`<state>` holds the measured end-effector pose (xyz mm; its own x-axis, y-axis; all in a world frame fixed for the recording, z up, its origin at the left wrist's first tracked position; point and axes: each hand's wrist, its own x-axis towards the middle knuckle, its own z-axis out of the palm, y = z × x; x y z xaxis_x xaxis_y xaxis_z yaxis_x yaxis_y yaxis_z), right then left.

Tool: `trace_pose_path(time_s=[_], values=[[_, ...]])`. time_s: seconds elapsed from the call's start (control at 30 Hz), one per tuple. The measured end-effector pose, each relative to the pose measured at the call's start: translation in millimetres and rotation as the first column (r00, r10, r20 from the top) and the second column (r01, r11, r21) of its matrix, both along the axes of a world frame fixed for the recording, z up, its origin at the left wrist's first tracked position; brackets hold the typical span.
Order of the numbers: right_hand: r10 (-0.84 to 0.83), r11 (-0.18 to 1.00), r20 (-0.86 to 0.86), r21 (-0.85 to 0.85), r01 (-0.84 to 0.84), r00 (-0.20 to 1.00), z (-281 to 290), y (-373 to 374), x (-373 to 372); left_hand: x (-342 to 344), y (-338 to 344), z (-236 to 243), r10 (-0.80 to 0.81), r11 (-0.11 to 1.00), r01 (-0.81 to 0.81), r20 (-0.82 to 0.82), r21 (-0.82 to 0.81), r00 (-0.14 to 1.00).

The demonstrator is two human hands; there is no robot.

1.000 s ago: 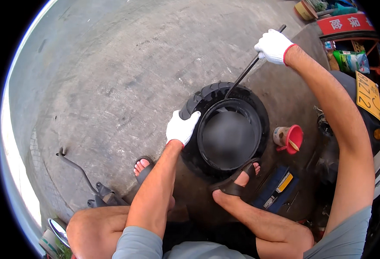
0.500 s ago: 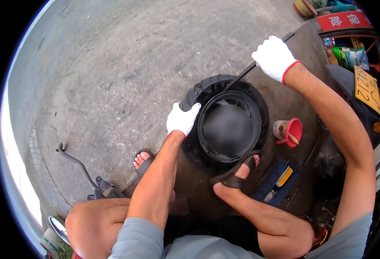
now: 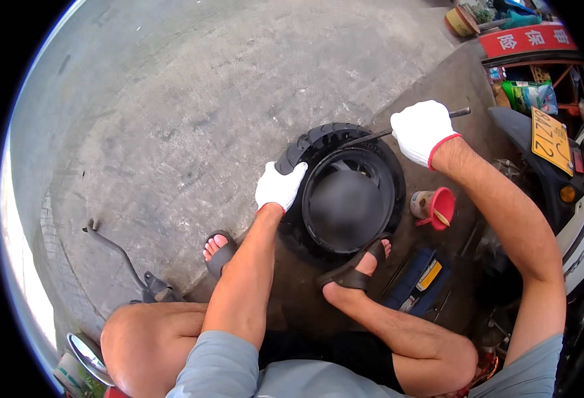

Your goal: The person mounts a tire onto a wheel rim by applying lubricant with a brush and prying the tire bead over the rim using metal tire levers.

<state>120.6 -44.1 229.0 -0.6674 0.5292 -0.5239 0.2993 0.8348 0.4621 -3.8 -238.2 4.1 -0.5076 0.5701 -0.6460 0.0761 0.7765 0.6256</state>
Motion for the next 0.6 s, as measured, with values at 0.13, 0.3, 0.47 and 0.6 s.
trace_pose_path(time_s=[0.13, 0.3, 0.47, 0.6], values=[[-0.122, 0.933, 0.302, -0.29, 0.213, 0.945, 34.4, 21.3, 4.2, 3.9, 1.8, 12.2, -0.026, 0.999, 0.025, 0.026, 0.037, 0.999], [-0.655, 0.237, 0.513, -0.557, 0.796, 0.554, 87.9, 40.7, 7.8, 4.0, 5.4, 8.1, -0.033, 0.999, 0.034, 0.028, -0.002, 0.999], [-0.685, 0.36, 0.353, -0.597, 0.717, 0.637, 67.0, 19.7, 26.6, 1.5, 18.7, 0.5, -0.052, 0.999, 0.052, 0.015, 0.001, 0.999], [-0.526, 0.671, 0.111, -0.555, 0.492, 0.843, 42.5, -18.6, 52.1, 1.9, 26.9, -5.6, -0.056, 0.998, 0.056, -0.009, -0.008, 0.998]])
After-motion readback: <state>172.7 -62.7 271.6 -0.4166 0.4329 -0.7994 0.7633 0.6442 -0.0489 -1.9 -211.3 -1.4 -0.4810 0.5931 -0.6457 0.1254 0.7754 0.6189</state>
